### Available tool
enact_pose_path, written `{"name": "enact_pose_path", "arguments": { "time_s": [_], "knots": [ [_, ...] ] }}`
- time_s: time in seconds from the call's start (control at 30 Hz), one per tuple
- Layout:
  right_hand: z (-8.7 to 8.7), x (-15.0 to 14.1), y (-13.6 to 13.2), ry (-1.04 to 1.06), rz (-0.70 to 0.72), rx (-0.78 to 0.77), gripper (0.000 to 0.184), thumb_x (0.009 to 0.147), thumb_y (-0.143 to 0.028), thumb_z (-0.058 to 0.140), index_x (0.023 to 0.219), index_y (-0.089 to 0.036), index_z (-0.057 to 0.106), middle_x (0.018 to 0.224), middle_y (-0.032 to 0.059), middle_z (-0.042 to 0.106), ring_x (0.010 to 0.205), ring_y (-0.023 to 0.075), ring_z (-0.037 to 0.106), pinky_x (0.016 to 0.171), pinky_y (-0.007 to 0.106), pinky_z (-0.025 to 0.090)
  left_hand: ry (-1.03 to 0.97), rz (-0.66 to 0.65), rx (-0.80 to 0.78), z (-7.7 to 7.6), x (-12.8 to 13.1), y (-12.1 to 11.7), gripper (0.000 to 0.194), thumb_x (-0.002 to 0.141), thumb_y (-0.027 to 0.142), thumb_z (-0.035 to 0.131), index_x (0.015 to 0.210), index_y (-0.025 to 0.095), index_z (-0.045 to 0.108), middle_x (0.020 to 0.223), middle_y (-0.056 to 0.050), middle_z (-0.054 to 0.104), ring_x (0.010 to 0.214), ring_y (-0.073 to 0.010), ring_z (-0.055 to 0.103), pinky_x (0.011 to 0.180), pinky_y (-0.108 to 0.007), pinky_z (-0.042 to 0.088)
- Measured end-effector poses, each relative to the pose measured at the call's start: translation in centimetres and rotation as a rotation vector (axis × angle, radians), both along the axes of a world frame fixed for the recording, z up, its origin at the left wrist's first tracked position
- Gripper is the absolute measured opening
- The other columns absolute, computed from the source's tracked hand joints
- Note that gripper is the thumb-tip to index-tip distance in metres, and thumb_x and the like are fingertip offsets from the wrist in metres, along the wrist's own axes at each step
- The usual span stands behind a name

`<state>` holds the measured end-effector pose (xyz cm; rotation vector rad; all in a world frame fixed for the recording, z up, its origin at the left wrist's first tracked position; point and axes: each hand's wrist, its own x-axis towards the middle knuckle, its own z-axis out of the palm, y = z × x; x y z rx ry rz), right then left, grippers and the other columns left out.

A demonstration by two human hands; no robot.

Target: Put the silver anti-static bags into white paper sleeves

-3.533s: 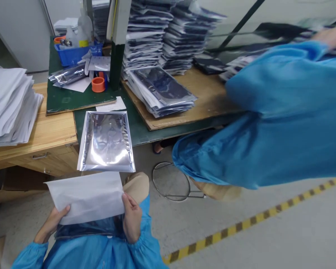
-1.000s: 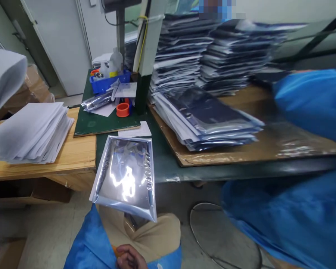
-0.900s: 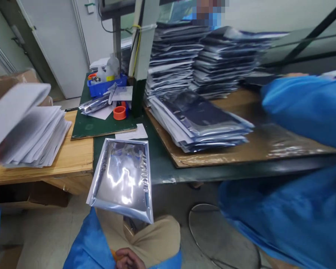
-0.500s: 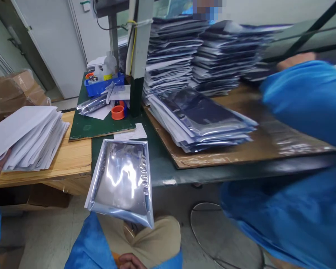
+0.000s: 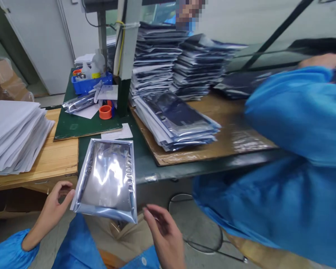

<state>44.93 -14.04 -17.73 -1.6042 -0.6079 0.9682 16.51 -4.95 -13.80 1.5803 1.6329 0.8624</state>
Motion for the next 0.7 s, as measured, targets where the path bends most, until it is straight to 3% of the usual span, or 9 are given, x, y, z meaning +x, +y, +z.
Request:
{"name": "enact_pose_path", "arguments": {
  "time_s": [0.1, 0.23, 0.37, 0.47, 0.57, 0.7],
  "knots": [
    [-0.5, -0.8, 3.1, 0.120, 0.140, 0.007, 0.048, 0.056, -0.059, 0.078, 0.083, -0.020, 0.066, 0.064, 0.0026, 0.068, 0.057, 0.0193, 0.062, 0.052, 0.029, 0.051, -0.140, 0.069, -0.099, -1.7, 0.4, 0.5, 0.030, 0.074, 0.046, 0.064, 0.087, 0.020, 0.056, 0.076, -0.003, 0.061, 0.069, -0.0189, 0.060, 0.059, -0.026, 0.045],
    [-1.4, -1.9, 3.7, 0.269, 0.243, -0.001, 0.049, 0.059, -0.061, 0.076, 0.081, -0.020, 0.061, 0.049, -0.0060, 0.056, 0.043, 0.0122, 0.051, 0.037, 0.022, 0.043, -0.284, 0.003, -0.209, -2.7, 0.4, 0.5, 0.034, 0.071, 0.050, 0.066, 0.080, 0.019, 0.055, 0.062, 0.001, 0.056, 0.058, -0.0140, 0.053, 0.054, -0.022, 0.040],
    [-1.4, -2.0, 3.8, 0.294, 0.284, 0.000, 0.042, 0.062, -0.056, 0.077, 0.068, -0.018, 0.059, 0.049, -0.0065, 0.054, 0.040, 0.0072, 0.045, 0.033, 0.016, 0.035, -0.283, -0.005, -0.238, -2.1, 0.8, 0.3, 0.039, 0.067, 0.054, 0.068, 0.072, 0.017, 0.057, 0.061, 0.001, 0.055, 0.058, -0.0129, 0.050, 0.055, -0.022, 0.038],
    [-1.0, -1.9, 4.6, 0.349, 0.307, -0.017, 0.041, 0.059, -0.050, 0.081, 0.077, -0.018, 0.064, 0.052, -0.0066, 0.057, 0.038, 0.0068, 0.043, 0.032, 0.017, 0.033, -0.302, -0.016, -0.270, -1.0, 1.5, -0.1, 0.043, 0.067, 0.058, 0.066, 0.072, 0.017, 0.056, 0.058, 0.002, 0.054, 0.055, -0.0121, 0.047, 0.053, -0.022, 0.036],
    [-0.3, -2.0, 5.3, 0.434, 0.359, -0.025, 0.045, 0.057, -0.044, 0.085, 0.089, -0.017, 0.070, 0.062, -0.0031, 0.067, 0.048, 0.0120, 0.056, 0.042, 0.021, 0.044, -0.325, 0.007, -0.188, -0.1, 2.2, -0.4, 0.045, 0.068, 0.061, 0.065, 0.068, 0.017, 0.055, 0.060, 0.001, 0.054, 0.057, -0.0118, 0.048, 0.054, -0.021, 0.038],
    [0.8, -1.4, 4.4, 0.548, 0.352, 0.048, 0.049, 0.063, -0.039, 0.083, 0.106, -0.022, 0.068, 0.093, 0.0034, 0.076, 0.082, 0.0213, 0.069, 0.074, 0.030, 0.054, -0.369, 0.091, -0.158, 0.6, 1.7, 0.5, 0.048, 0.066, 0.064, 0.065, 0.071, 0.018, 0.051, 0.054, 0.004, 0.051, 0.047, -0.0092, 0.042, 0.045, -0.019, 0.032]
  ]
}}
